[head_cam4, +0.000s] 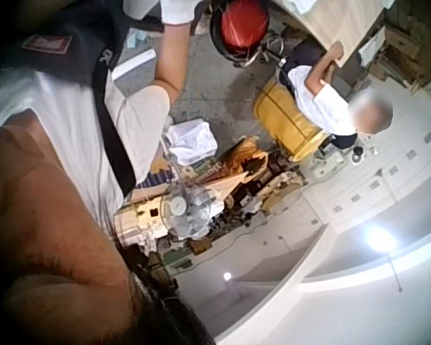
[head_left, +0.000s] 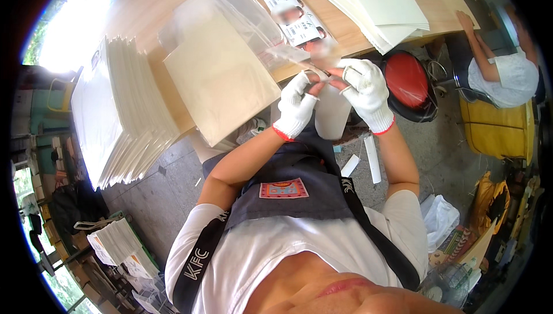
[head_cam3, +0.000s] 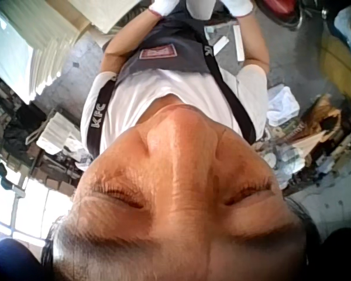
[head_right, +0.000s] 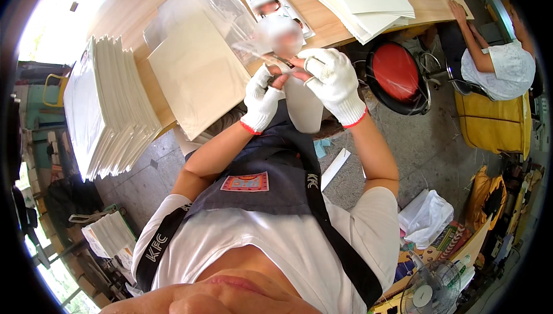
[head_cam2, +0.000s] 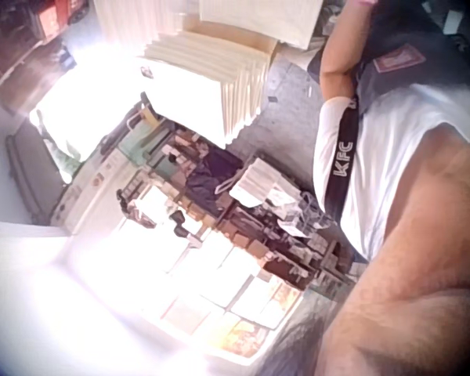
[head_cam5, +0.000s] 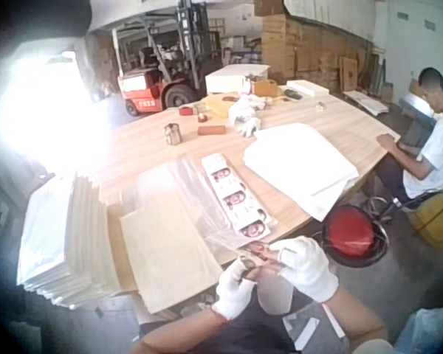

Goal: The person repeatedly picks up a white rectangular sheet and a clear plastic sleeve from a table, inserts the sheet into the sleeve, and places the packaged item on a growing stack. The person wears white gloves and a KFC-branded headstrap while performing this repetitive assembly task.

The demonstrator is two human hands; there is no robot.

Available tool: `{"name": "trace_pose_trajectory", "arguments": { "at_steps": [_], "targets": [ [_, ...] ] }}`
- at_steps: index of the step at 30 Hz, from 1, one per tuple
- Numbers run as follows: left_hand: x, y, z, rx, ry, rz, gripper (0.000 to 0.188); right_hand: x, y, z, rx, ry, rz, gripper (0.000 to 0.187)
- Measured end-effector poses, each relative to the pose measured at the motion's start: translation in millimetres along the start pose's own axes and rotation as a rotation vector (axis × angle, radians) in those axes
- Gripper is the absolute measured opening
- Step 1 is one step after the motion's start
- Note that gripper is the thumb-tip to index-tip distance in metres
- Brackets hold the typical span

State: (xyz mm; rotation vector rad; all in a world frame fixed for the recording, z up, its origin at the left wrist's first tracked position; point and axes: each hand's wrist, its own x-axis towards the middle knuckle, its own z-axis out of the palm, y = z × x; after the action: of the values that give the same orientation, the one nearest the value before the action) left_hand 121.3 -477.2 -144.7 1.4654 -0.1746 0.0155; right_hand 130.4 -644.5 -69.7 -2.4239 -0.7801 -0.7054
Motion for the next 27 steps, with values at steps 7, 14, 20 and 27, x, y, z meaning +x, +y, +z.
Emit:
{"name": "trace_pose_trajectory", "arguments": {
  "at_steps": [7, 14, 20, 27],
  "targets": [
    [3, 21, 6, 0.270, -0.127, 0.169, 0.008, -3, 0, -14, 0.161, -0.140, 0.077, 0.012],
    [4, 9, 18, 0.093, -0.248, -0.054, 0.008, -14, 25, -18, 0.511, -0.302, 0.603, 0.011],
    [14, -15, 24, 0.157, -0.225, 0.123, 0.040, -6, 126, -75, 0.514, -0.029, 0.886, 0.015],
    [35, -111, 18, 0.799, -0.522, -0.040, 0.042, 79, 129, -133, 0.049, 0.207, 0.554, 0.026]
  ]
}}
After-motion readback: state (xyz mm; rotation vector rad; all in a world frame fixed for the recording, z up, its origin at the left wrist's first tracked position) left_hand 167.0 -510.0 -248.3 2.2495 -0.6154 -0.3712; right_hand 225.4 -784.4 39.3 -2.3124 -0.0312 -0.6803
